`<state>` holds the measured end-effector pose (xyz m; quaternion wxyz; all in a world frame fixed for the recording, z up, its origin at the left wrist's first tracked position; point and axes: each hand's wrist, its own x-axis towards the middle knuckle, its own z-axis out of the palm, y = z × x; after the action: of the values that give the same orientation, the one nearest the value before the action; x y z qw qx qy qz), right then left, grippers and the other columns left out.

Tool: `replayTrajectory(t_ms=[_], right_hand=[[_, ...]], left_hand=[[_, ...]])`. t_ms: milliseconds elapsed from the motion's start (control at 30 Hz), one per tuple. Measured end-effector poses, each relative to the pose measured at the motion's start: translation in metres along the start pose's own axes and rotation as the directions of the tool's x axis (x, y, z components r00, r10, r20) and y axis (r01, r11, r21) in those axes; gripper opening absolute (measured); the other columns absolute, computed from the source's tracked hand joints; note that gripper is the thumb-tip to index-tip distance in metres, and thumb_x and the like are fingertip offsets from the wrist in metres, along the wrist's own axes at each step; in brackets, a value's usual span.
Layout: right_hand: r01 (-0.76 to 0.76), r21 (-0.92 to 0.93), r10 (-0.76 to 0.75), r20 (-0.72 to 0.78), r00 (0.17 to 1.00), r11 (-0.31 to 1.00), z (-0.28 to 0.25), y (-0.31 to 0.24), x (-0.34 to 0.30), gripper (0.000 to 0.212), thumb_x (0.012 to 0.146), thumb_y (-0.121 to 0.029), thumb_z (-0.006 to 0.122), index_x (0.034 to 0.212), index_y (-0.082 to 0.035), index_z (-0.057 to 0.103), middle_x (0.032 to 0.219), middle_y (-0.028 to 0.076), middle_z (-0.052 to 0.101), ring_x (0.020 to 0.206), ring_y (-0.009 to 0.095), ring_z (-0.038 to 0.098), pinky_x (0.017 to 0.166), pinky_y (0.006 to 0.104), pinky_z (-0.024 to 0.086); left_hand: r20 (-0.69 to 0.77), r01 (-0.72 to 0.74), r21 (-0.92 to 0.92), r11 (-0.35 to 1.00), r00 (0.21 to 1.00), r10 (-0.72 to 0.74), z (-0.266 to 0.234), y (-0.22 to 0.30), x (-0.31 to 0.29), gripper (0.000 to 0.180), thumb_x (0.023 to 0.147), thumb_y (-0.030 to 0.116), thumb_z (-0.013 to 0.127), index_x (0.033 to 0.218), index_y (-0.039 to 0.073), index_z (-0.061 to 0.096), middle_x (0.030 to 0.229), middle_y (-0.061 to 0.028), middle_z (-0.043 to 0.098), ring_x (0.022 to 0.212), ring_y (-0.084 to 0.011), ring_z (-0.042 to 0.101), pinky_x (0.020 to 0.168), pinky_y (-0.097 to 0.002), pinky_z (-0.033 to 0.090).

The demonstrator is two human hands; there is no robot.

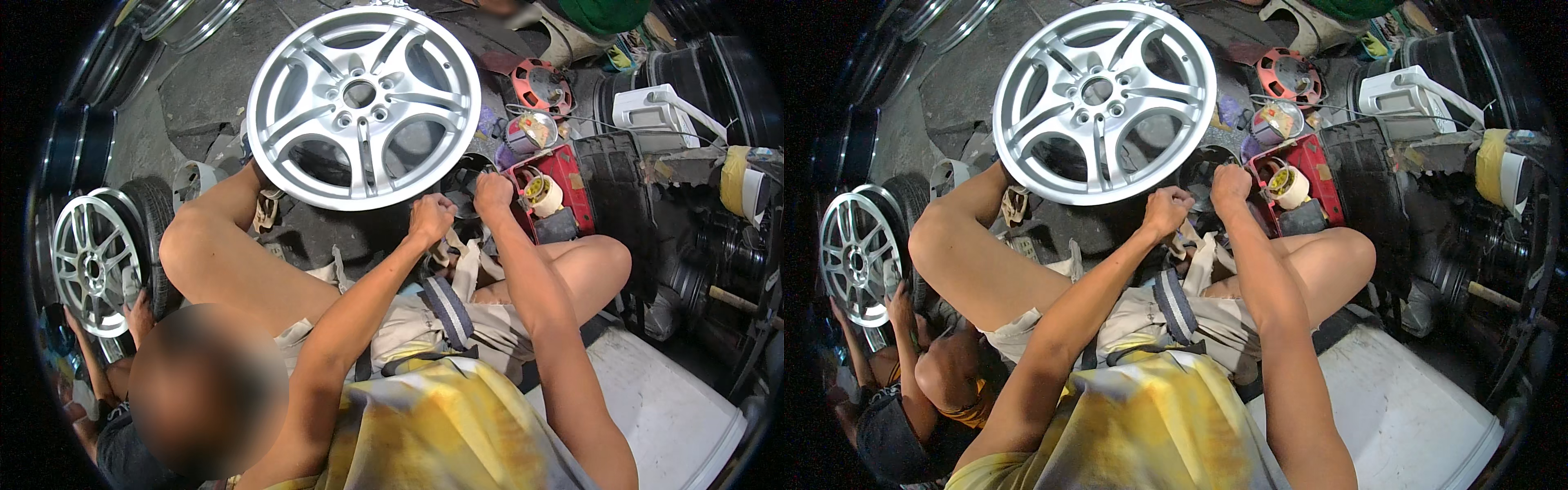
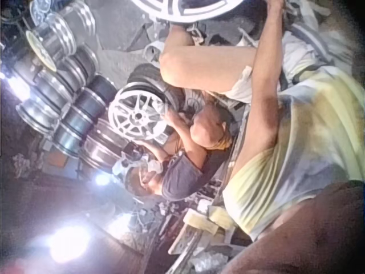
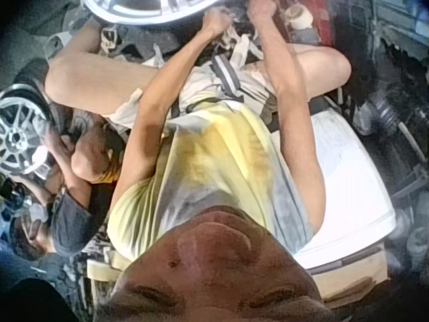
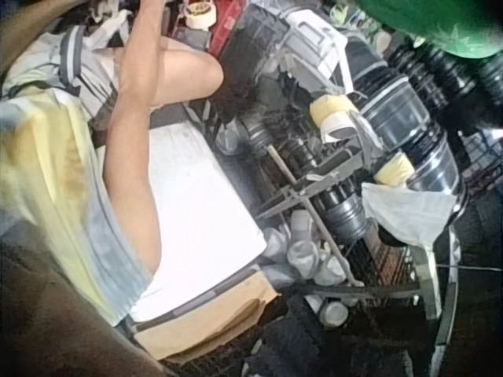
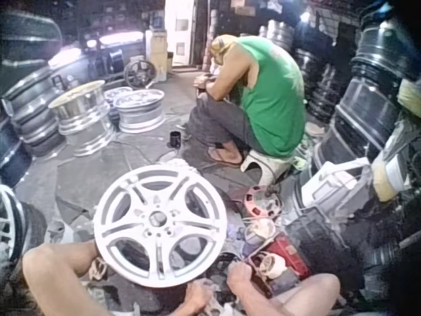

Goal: The person sits on the floor and scrubs a silver alloy car wheel with a cloth. They wipe the spokes and rim repeatedly, rotating the wheel to access different areas. Another person is visible in the background working on a separate wheel.

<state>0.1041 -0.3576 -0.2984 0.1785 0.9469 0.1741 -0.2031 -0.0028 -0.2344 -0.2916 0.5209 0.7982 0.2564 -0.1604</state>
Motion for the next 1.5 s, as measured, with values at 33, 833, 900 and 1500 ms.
replayTrajectory(t_ms=[33, 833, 900, 1500], right_hand=[[0.034, -0.05, -0.035, -0.016, 0.999, 0.998, 0.007, -0.001, 0.001, 0.015, 0.09, -0.019, 0.063, 0.096, -0.014, 0.076, 0.095, 0.007, 0.075, 0.094, 0.021, 0.072, 0.072, 0.0321, 0.058], [-0.294, 0.87, -0.273, 0.417, 0.867, 0.397, -0.042, 0.061, 0.011, 0.01, 0.08, -0.011, 0.072, 0.081, -0.008, 0.063, 0.069, -0.001, 0.06, 0.059, 0.008, 0.055, 0.05, 0.0231, 0.041], [-0.322, 0.88, -0.298, 0.43, 0.852, 0.349, -0.044, 0.058, 0.008, 0.014, 0.081, -0.014, 0.074, 0.078, -0.007, 0.062, 0.066, 0.0, 0.06, 0.056, 0.01, 0.056, 0.048, 0.0244, 0.041], [-0.254, 0.841, -0.338, 0.442, 0.831, 0.478, -0.057, 0.048, -0.009, 0.043, 0.079, -0.031, 0.083, 0.098, 0.005, 0.07, 0.079, 0.008, 0.069, 0.066, 0.016, 0.066, 0.056, 0.0258, 0.049]], left_hand=[[0.04, 0.002, 0.025, 1.0, 0.999, -0.003, -0.002, 0.002, -0.002, 0.027, 0.082, 0.03, 0.073, 0.091, 0.005, 0.073, 0.089, -0.0191, 0.072, 0.091, -0.0373, 0.069, 0.088, -0.0432, 0.052], [0.286, 0.234, -0.487, 0.842, 0.953, -0.099, -0.003, 0.0, 0.003, 0.038, 0.081, 0.035, 0.081, 0.095, 0.001, 0.074, 0.082, -0.0033, 0.069, 0.067, -0.0099, 0.059, 0.063, -0.0282, 0.05], [0.324, 0.301, -0.584, 0.754, 0.938, -0.123, 0.005, 0.0, 0.006, 0.041, 0.08, 0.038, 0.083, 0.097, 0.003, 0.073, 0.08, -0.001, 0.068, 0.065, -0.0095, 0.056, 0.06, -0.0263, 0.046], [0.343, 0.233, -0.411, 0.881, 0.935, -0.087, 0.008, -0.003, 0.003, 0.024, 0.085, 0.027, 0.077, 0.077, 0.005, 0.072, 0.066, 0.0023, 0.06, 0.057, -0.0071, 0.048, 0.052, -0.0259, 0.039]])
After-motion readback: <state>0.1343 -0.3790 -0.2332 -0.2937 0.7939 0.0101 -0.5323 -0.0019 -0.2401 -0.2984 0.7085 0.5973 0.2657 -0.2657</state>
